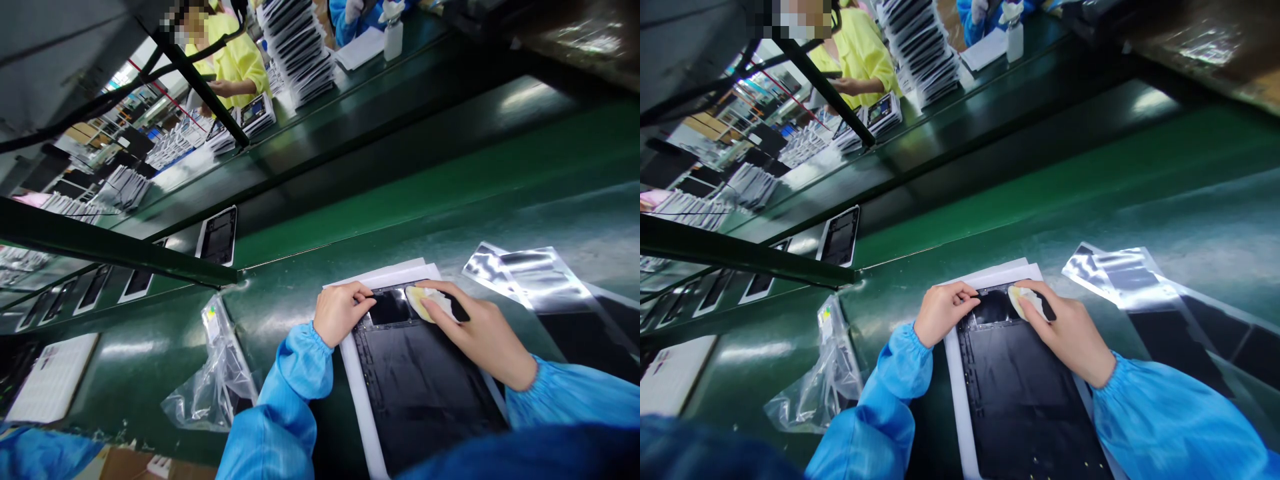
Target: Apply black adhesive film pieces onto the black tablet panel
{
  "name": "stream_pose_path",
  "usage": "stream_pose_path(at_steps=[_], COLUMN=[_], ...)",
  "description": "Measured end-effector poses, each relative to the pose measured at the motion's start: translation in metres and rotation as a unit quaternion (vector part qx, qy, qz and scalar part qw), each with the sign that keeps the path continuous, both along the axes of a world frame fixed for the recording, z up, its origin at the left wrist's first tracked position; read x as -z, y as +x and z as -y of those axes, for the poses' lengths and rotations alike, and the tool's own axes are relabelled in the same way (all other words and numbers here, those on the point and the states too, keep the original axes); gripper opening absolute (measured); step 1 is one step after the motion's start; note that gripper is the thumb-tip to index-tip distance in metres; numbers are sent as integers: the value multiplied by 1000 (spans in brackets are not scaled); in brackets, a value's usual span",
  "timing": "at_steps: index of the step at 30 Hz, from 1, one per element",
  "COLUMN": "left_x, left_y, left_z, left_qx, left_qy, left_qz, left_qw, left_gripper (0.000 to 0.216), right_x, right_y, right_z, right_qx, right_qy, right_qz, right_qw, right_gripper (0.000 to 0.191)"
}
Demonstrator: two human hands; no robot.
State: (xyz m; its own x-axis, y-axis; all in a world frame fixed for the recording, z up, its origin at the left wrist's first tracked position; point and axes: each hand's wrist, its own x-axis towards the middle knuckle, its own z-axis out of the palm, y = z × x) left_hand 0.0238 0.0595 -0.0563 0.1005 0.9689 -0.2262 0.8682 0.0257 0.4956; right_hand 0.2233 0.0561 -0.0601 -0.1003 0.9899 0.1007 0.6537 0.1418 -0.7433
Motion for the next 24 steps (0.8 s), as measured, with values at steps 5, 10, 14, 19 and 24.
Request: stream_pose_path(at_steps=[5, 10, 14, 19, 24], left_x=[0, 0, 0, -1, -2], left_y=[1, 2, 2, 3, 3], left_z=[1, 1, 2, 3, 3], left_qx=[1, 10, 11, 13, 15], left_qy=[7, 26, 36, 32, 12], left_qz=[-13, -15, -20, -32, -41], left_qw=[1000, 999, 999, 999, 999], left_gripper=[12, 11, 10, 11, 13], right_x=[-2, -2, -2, 0, 1], right_y=[-1, -1, 0, 1, 0], right_z=[0, 0, 0, 0, 0], right_qx=[4, 3, 4, 1, -3], right_qy=[5, 7, 10, 12, 12], right_qz=[3, 7, 7, 8, 8], right_qw=[1000, 1000, 1000, 1000, 1000], right_gripper=[29, 28, 28, 29, 28])
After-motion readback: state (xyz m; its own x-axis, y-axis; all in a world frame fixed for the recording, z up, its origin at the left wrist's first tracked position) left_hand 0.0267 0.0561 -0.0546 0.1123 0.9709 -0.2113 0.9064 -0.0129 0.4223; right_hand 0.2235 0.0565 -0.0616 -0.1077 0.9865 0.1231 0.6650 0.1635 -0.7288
